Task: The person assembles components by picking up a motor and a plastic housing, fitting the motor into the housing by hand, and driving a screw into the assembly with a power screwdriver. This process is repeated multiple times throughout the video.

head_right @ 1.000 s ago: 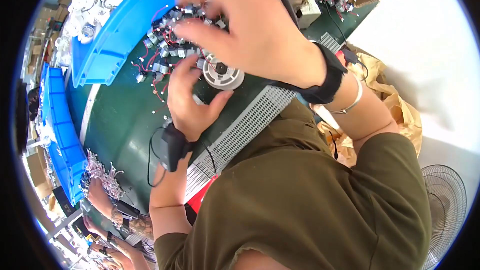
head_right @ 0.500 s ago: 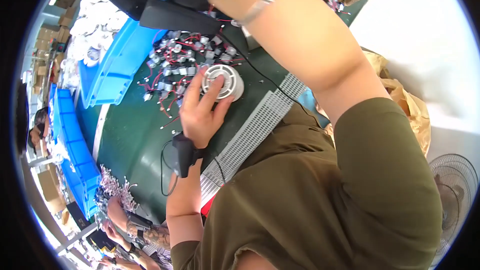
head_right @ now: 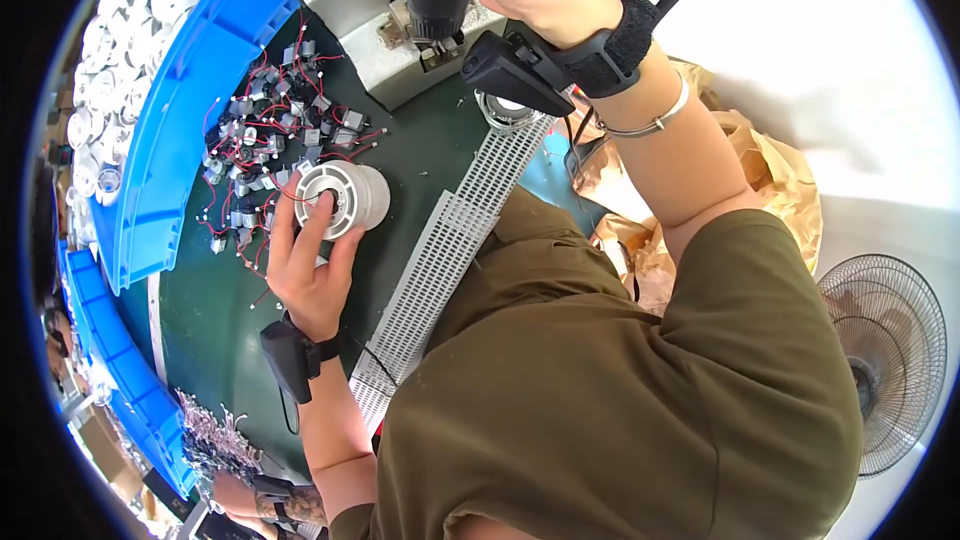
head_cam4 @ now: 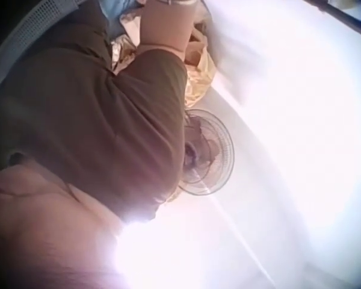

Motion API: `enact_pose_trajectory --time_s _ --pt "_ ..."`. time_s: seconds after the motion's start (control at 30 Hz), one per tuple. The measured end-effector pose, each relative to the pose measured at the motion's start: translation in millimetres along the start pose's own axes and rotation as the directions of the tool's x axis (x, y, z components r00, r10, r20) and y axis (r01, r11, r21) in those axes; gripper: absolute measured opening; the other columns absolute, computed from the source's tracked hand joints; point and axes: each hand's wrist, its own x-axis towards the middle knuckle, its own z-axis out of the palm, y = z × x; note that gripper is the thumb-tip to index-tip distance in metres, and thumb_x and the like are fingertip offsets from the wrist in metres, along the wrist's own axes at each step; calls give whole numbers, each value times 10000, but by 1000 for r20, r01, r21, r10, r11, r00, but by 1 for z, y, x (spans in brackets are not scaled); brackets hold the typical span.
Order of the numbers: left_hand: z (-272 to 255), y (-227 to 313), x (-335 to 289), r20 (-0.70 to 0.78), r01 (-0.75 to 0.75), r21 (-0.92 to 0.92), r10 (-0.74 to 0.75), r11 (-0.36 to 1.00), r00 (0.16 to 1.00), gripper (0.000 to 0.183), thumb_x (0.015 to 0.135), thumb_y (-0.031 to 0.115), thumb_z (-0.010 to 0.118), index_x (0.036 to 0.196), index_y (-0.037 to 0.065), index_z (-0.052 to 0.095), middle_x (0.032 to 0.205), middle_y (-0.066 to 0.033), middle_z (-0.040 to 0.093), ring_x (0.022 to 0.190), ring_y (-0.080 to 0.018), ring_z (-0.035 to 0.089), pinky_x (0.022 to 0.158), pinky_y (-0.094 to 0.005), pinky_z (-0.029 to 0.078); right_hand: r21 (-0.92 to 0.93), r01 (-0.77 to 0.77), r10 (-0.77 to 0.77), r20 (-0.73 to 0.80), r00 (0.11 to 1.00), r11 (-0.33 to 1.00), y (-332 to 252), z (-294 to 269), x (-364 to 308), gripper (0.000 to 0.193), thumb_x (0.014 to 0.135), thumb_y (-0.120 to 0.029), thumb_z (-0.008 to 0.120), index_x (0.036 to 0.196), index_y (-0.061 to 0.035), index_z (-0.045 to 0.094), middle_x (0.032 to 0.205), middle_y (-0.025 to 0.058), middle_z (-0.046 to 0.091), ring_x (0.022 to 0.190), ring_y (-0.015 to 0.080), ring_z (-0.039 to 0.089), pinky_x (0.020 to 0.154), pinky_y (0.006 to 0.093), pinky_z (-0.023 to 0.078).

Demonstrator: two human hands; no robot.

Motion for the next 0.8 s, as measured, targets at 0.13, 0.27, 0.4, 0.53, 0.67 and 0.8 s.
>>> enact_pose_trajectory --time_s 0.13,0.27,0.4,0.53,0.67,0.8 --pt "-2 1 -2 17 28 20 -29 999 999 514 573 96 826 1056 85 650 1190 -213 547 944 -338 612 754 -363 525 -74 0 -2 -17 1000 997 -4 0 -2 288 759 -5 652 1007 33 510 697 61 575 536 144 558 519 252 460" --pt "-1 2 -1 12 15 21 -15 1000 1000 505 573 87 823 1048 76 652 1195 -210 544 957 -336 609 764 -366 522 144 -5 10 -29 1000 990 4 -4 -2 293 760 -2 646 1015 33 507 693 66 577 532 147 558 522 254 463" --pt "-1 2 -1 7 27 9 -27 1000 1000 486 576 85 821 1032 70 656 1198 -209 542 959 -335 610 763 -364 522 160 -20 24 -23 999 987 7 -5 -1 293 758 -1 643 1014 32 505 693 67 576 535 145 558 521 254 464" --pt "1 1 -2 -4 18 8 -18 1000 1000 479 575 85 823 1024 66 657 1196 -212 542 957 -336 610 763 -365 521 160 -3 8 -26 1000 987 9 -3 -1 289 757 1 643 1007 33 504 695 69 576 533 142 555 512 255 463" --pt "1 1 -2 -17 16 8 -16 1000 1000 472 573 85 824 1015 65 659 1184 -217 545 953 -341 609 767 -366 519 103 -37 40 -23 999 994 7 0 -2 285 757 0 642 1002 33 502 696 73 577 528 141 552 502 258 461" --pt "-1 4 -8 -69 26 76 -21 997 997 466 572 83 828 1006 64 657 1163 -218 552 944 -344 608 768 -370 520 -165 -139 135 -31 990 976 -5 11 -18 342 740 36 577 1059 45 455 669 100 566 516 179 537 510 284 456"
